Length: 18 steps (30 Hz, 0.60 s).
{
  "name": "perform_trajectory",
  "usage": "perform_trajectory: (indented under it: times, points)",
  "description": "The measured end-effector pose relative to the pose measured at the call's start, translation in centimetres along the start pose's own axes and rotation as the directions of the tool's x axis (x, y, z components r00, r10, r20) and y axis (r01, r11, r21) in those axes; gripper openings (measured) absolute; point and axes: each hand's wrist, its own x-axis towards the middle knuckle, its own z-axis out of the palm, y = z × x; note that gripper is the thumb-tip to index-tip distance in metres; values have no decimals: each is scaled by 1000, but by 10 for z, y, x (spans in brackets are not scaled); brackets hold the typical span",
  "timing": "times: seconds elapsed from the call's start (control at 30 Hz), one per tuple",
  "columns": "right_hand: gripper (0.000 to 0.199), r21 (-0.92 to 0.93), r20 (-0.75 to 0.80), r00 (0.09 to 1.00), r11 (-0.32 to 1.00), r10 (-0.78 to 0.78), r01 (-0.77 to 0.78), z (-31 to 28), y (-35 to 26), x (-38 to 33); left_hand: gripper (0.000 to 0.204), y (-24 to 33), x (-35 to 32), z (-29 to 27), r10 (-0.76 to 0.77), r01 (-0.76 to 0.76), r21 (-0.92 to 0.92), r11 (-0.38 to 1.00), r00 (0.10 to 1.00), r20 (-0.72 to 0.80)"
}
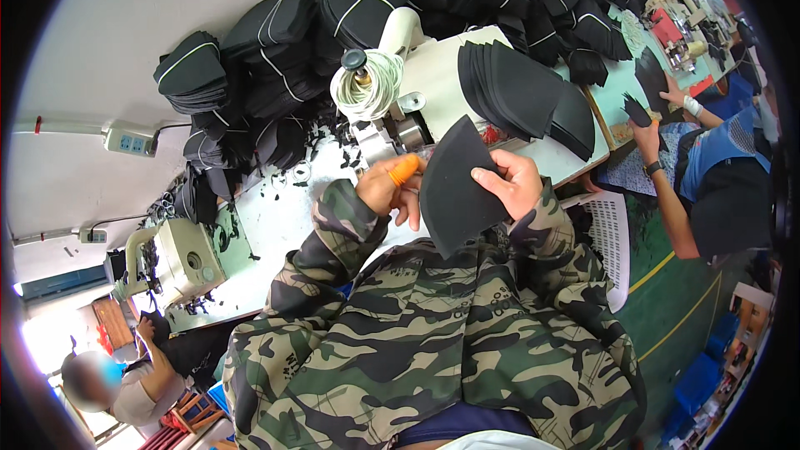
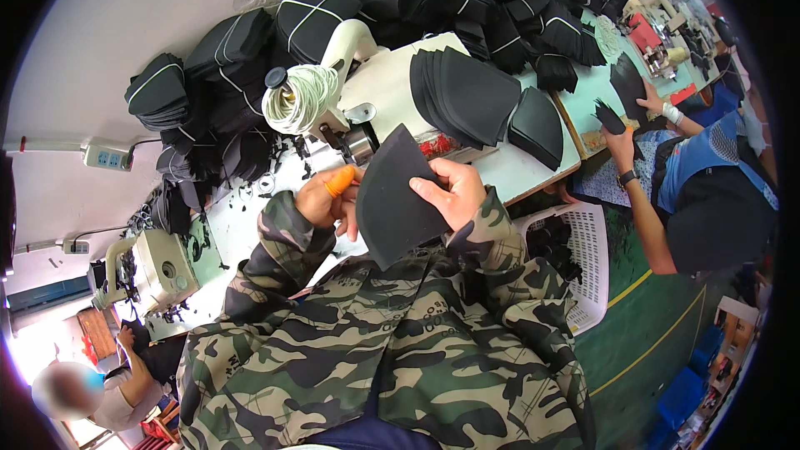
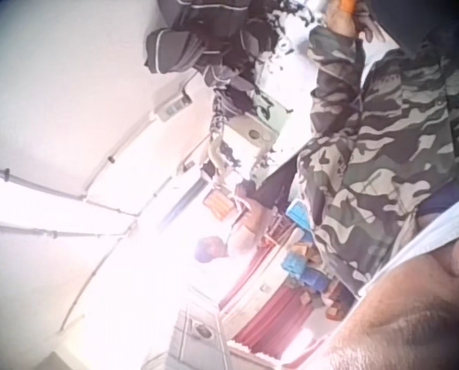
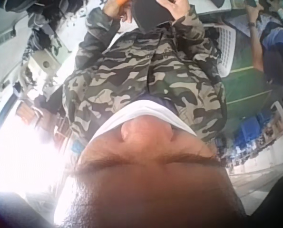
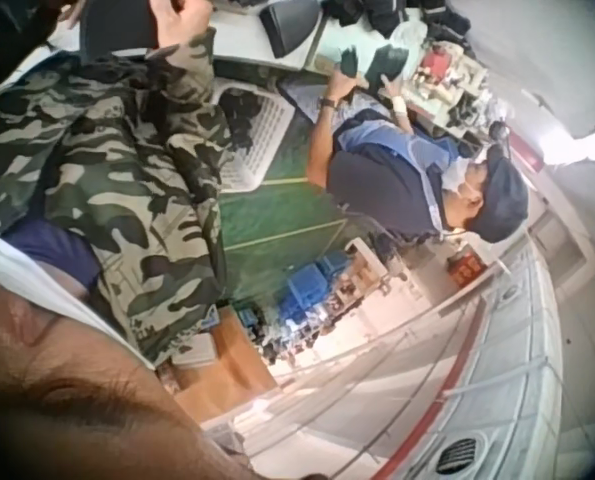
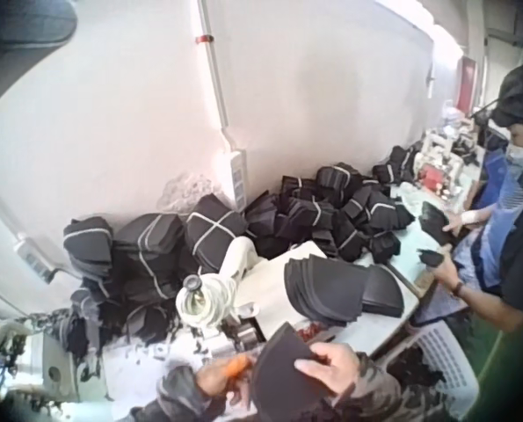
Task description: Processing shoe components using a skiving machine and organizing finished parts into a crate.
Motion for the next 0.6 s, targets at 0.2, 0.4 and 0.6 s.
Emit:
perform_trajectory:
  times: [0.2,0.4,0.6]
  points:
    - [17,-103,42,999,994,-22,26,-5,-6,6,36,2,11,1,-15,8,91,996,997,73]
    - [23,-607,158,970,756,-185,243,-38,-46,51,23,-19,31,25,213,-162,181,970,924,-317]
    - [76,-808,-17,994,586,-108,50,-148,-7,159,65,-40,145,39,694,-159,771,617,572,-438]
